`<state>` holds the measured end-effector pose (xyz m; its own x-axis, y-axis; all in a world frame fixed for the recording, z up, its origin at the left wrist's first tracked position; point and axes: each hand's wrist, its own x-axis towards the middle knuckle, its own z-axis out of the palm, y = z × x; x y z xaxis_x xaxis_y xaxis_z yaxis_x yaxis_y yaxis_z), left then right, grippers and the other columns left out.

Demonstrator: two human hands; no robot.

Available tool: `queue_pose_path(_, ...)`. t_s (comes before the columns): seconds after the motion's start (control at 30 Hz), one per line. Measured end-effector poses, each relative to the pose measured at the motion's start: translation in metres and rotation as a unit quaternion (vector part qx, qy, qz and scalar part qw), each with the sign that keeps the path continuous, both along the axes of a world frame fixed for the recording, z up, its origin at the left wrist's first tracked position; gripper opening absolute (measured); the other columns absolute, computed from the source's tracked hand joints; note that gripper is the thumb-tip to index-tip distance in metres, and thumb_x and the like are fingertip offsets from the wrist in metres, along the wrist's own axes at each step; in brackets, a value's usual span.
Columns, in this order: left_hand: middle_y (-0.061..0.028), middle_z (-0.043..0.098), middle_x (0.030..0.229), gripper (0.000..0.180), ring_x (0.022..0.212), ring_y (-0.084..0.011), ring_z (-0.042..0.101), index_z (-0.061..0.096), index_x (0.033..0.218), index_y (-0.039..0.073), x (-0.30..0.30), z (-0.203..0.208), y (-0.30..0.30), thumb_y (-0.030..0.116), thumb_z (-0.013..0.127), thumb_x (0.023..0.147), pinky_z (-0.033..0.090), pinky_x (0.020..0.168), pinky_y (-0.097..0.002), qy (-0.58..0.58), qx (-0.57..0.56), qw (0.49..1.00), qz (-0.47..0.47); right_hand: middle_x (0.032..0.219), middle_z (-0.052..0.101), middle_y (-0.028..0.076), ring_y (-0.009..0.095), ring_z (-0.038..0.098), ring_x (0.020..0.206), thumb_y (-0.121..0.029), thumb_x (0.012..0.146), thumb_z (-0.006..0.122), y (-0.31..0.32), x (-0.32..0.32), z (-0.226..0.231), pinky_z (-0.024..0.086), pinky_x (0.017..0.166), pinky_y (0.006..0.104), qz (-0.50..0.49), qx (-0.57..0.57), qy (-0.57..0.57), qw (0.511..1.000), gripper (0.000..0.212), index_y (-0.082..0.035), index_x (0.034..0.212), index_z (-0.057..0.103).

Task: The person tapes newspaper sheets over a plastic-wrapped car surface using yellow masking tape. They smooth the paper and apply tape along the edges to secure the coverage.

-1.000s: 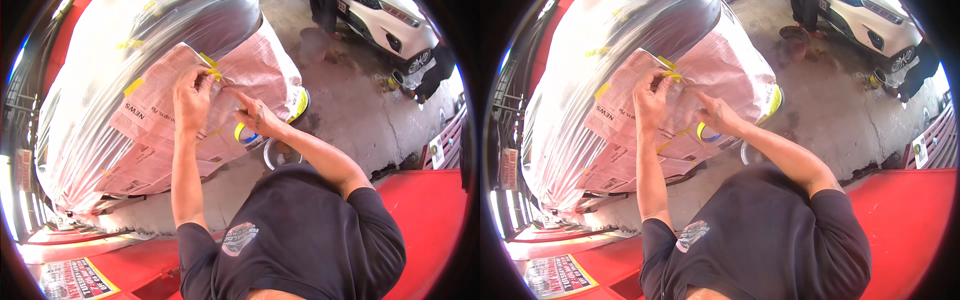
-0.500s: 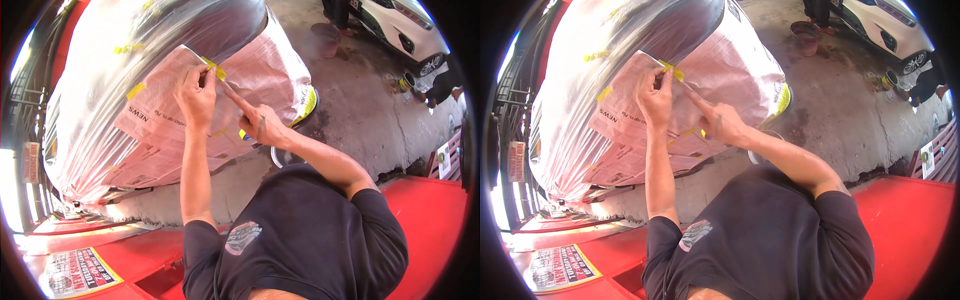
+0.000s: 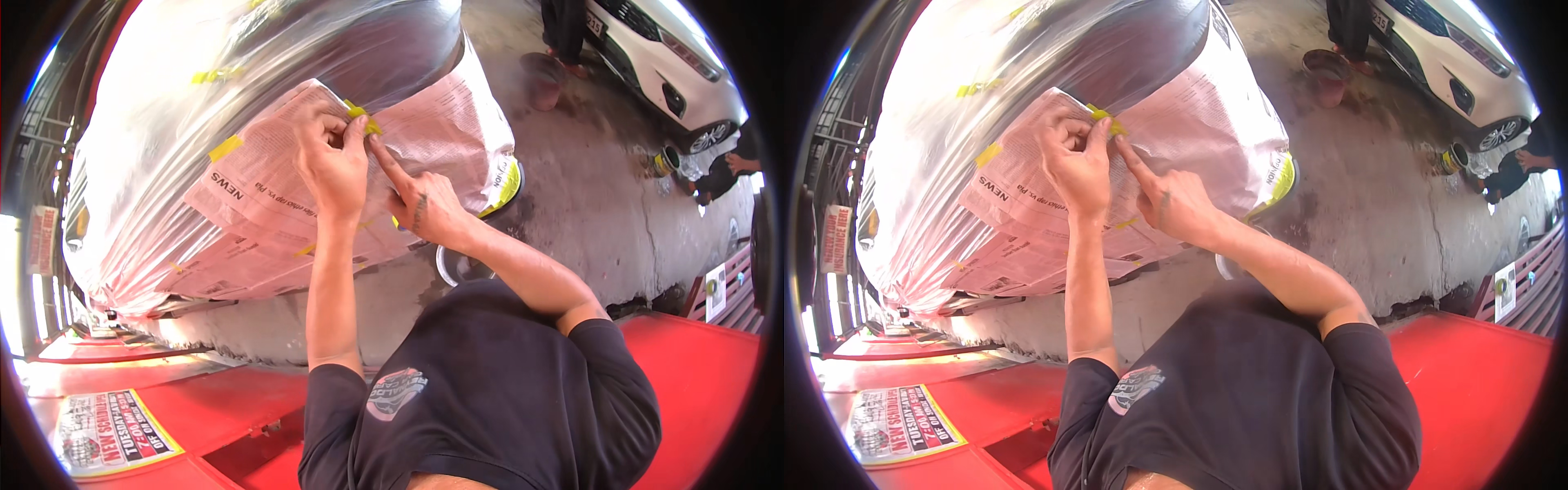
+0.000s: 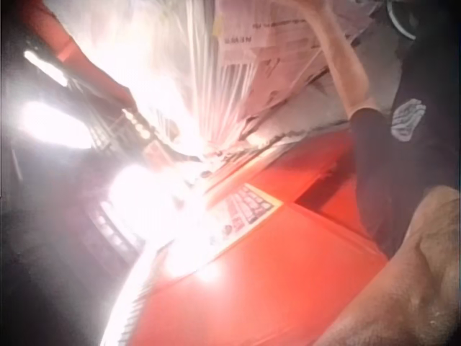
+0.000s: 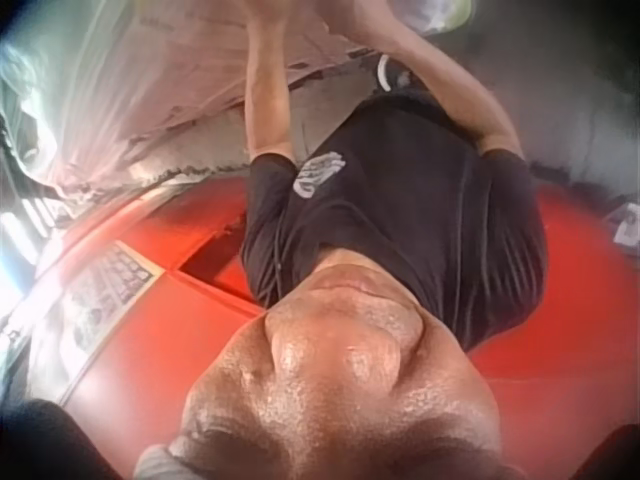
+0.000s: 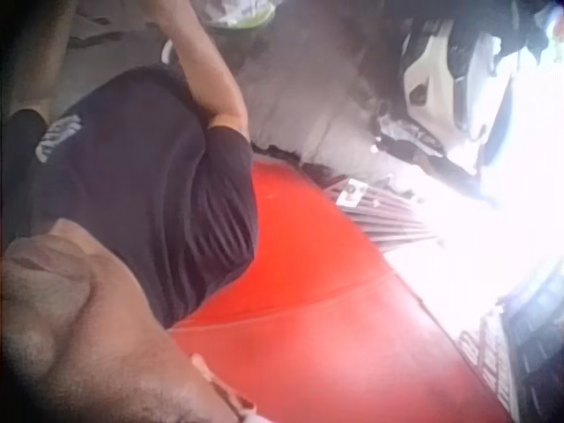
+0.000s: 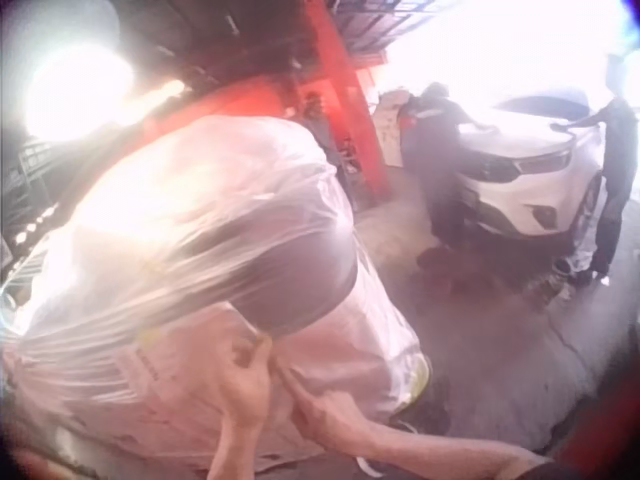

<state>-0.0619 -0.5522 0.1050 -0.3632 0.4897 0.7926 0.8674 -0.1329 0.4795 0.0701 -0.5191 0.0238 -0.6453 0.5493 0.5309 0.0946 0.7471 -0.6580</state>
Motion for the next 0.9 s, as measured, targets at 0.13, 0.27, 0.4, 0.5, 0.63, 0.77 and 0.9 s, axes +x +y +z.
queue_pose_path(0.13, -0.0062, 0.063, 0.071, 0.018, 0.058, -0.0178, 0.058, 0.065, 0.086, 0.004, -0.004, 0.009, 0.007, 0.007, 0.083, 0.087, 0.046, 0.056, -0.0321, 0.001, 0.017, 1.0, 0.003, 0.059, 0.063, 0.016, 0.038, 0.062, 0.05, -0.004, 0.079, 0.063, 0.0, 0.001, 0.001, 0.05, 0.051, 0.0504, 0.004, 0.005, -0.006, 1.0, 0.097, -0.006, 0.166, 0.022)
queue_pose_path(0.27, -0.0084, 0.062, 0.063, 0.024, 0.053, -0.022, 0.057, 0.063, 0.083, 0.005, -0.002, 0.019, 0.008, 0.013, 0.085, 0.087, 0.045, 0.053, -0.0353, 0.017, -0.018, 0.998, 0.052, 0.069, 0.068, 0.017, 0.04, 0.067, 0.06, -0.005, 0.08, 0.065, 0.005, 0.014, 0.018, 0.055, 0.061, 0.0485, 0.044, -0.046, -0.02, 0.998, 0.091, -0.006, 0.164, 0.03)
queue_pose_path(0.4, -0.0095, 0.061, 0.073, 0.022, 0.063, -0.0257, 0.06, 0.063, 0.086, 0.005, -0.004, 0.012, 0.0, 0.013, 0.084, 0.084, 0.048, 0.056, -0.0385, 0.108, -0.048, 0.992, 0.047, 0.084, 0.072, 0.021, 0.035, 0.072, 0.073, -0.007, 0.081, 0.067, 0.016, 0.047, 0.022, 0.058, 0.073, 0.0427, 0.138, -0.163, 0.015, 0.977, 0.077, -0.003, 0.155, 0.046)
queue_pose_path(0.5, -0.0102, 0.061, 0.08, 0.02, 0.069, -0.0276, 0.06, 0.063, 0.086, 0.006, -0.005, -0.001, -0.006, 0.01, 0.082, 0.084, 0.051, 0.06, -0.0398, 0.258, -0.055, 0.961, 0.078, 0.102, 0.071, 0.011, 0.018, 0.068, 0.093, -0.001, 0.086, 0.06, 0.021, 0.083, 0.019, 0.054, 0.086, 0.0321, 0.154, -0.314, 0.049, 0.935, 0.06, 0.001, 0.146, 0.056)
queue_pose_path(0.63, -0.0057, 0.067, 0.092, 0.012, 0.078, -0.0214, 0.065, 0.069, 0.094, 0.005, 0.005, -0.005, -0.012, 0.009, 0.079, 0.089, 0.053, 0.066, -0.0373, 0.226, -0.072, 0.969, 0.068, 0.105, 0.071, 0.003, 0.011, 0.064, 0.094, 0.0, 0.085, 0.059, 0.038, 0.122, -0.006, 0.051, 0.085, 0.0265, 0.125, -0.327, 0.123, 0.928, 0.048, 0.002, 0.132, 0.066)
queue_pose_path(0.77, -0.0035, 0.071, 0.101, 0.016, 0.092, -0.0162, 0.067, 0.076, 0.107, 0.005, 0.048, -0.032, -0.034, 0.01, 0.078, 0.092, 0.053, 0.08, -0.0312, -0.098, -0.12, 0.98, -0.128, 0.103, 0.073, 0.008, 0.014, 0.066, 0.094, 0.002, 0.083, 0.058, 0.033, 0.151, -0.002, 0.052, 0.084, 0.0279, 0.103, -0.274, 0.079, 0.953, 0.049, -0.002, 0.131, 0.068)
queue_pose_path(0.9, -0.0044, 0.074, 0.116, 0.026, 0.107, -0.0107, 0.065, 0.074, 0.119, 0.002, 0.12, -0.076, -0.083, 0.007, 0.075, 0.094, 0.052, 0.09, -0.0277, -0.31, -0.218, 0.89, -0.254, 0.1, 0.074, 0.01, 0.018, 0.068, 0.093, 0.002, 0.083, 0.059, 0.022, 0.167, 0.006, 0.054, 0.087, 0.0321, 0.144, -0.255, 0.019, 0.956, 0.047, -0.004, 0.128, 0.069)
